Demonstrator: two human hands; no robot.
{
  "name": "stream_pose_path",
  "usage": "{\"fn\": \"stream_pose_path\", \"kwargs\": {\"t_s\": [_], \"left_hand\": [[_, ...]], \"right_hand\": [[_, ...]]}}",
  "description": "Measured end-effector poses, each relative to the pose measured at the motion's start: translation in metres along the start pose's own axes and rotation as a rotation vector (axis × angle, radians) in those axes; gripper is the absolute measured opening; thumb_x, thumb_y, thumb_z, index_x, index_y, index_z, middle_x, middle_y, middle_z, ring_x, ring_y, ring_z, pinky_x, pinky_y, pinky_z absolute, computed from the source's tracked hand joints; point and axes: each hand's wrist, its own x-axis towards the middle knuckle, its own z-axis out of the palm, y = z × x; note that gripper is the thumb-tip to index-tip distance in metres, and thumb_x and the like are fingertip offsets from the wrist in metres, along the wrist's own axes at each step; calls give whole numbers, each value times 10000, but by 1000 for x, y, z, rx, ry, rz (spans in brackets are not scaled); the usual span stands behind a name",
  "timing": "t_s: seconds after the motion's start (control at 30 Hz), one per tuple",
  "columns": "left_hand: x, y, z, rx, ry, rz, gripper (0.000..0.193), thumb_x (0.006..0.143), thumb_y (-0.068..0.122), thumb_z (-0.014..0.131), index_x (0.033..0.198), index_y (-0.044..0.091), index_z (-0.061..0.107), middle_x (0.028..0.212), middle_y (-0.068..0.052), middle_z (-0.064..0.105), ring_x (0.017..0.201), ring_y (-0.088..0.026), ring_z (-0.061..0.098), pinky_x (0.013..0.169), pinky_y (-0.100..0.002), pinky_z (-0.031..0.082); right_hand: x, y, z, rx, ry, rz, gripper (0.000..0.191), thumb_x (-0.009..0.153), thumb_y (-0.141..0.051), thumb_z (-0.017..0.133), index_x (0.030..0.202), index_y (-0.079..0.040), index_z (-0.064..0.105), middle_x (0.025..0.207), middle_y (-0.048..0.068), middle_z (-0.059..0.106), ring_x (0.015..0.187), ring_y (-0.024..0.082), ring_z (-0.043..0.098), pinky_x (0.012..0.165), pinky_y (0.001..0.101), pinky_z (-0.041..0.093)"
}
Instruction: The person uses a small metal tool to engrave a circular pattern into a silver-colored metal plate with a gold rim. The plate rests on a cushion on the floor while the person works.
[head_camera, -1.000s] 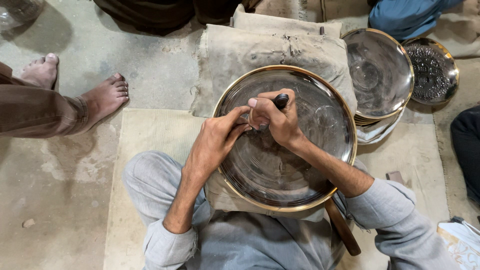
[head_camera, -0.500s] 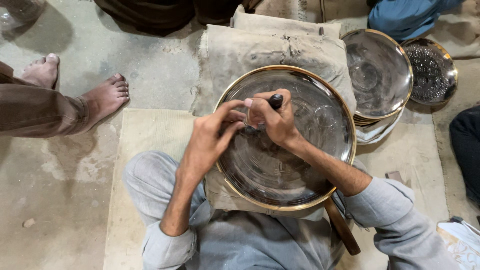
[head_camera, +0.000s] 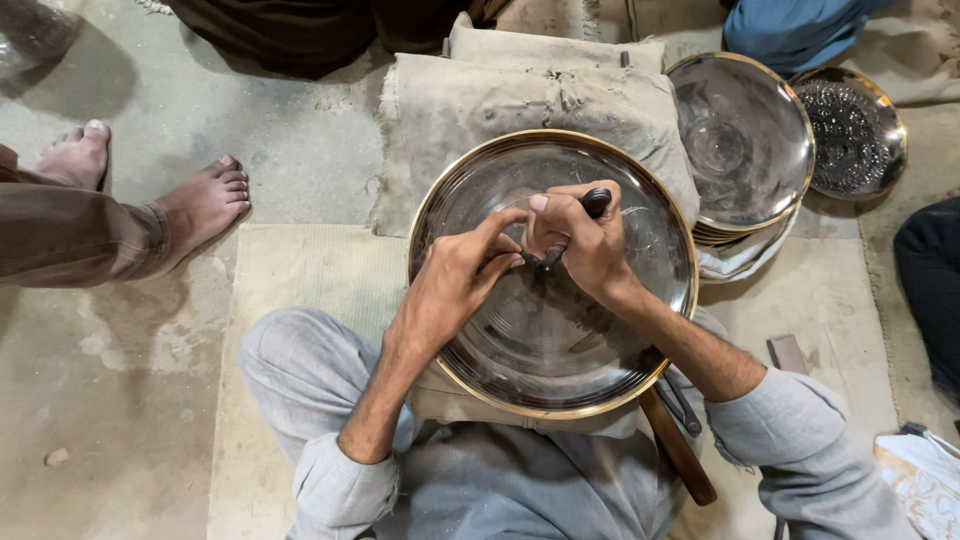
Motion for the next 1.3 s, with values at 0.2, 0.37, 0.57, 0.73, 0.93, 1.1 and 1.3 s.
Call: {"fn": "stream_pose_path", "kwargs": {"t_s": [0.2,0.37,0.57,0.73,0.93,1.1,1.3], "left_hand": [[1,-2,2,44,-11,-35,429,950,62,699,1353,105,559,938,-117,783,873,-287,784,699,-402,591],[0,-1,1,51,-8,-34,420,952,62,698,1346,100,558,957,-125,782,898,-321,770,709,-418,580],[0,-1,2,72,-1,-31,422,949,66,701,1345,93,557,971,-129,782,915,-336,761,717,-420,580],[-3,-5,-6,94,65,-47,445,939,50,715,1357,106,571,978,-121,792,907,-253,799,764,-361,629],[-4,-10,-15,-3,78,-39,465,933,19,713,1368,79,561,1013,-131,794,949,-233,804,804,-334,652],[0,-9,-4,-39,-13,-52,463,950,35,705,1374,60,522,972,-139,792,908,-259,803,750,-351,630],[1,-9,-2,-17,-28,-81,446,961,51,694,1371,74,520,952,-137,795,890,-265,803,722,-356,622]], "right_hand": [[0,-1,1,-93,-21,-39,417,961,-73,536,555,20,524,505,72,479,436,158,452,441,319,399],[1,-1,1,-81,-26,-30,443,974,-84,535,541,0,488,503,54,435,447,148,434,454,320,406],[0,0,1,-91,-31,-29,439,976,-79,535,546,-3,498,513,53,451,459,143,441,463,317,404],[0,3,3,-157,-37,-88,428,967,-82,539,547,-3,559,497,53,512,429,130,487,441,299,417],[0,6,5,-145,-25,-45,419,973,-71,563,560,-1,575,514,62,525,450,127,490,454,288,406],[2,8,6,-184,-29,-53,421,953,-76,573,540,6,577,500,65,535,427,121,495,417,284,404],[1,7,6,-202,-21,-38,398,947,-80,581,562,16,602,518,72,562,442,128,510,433,284,401]]}}
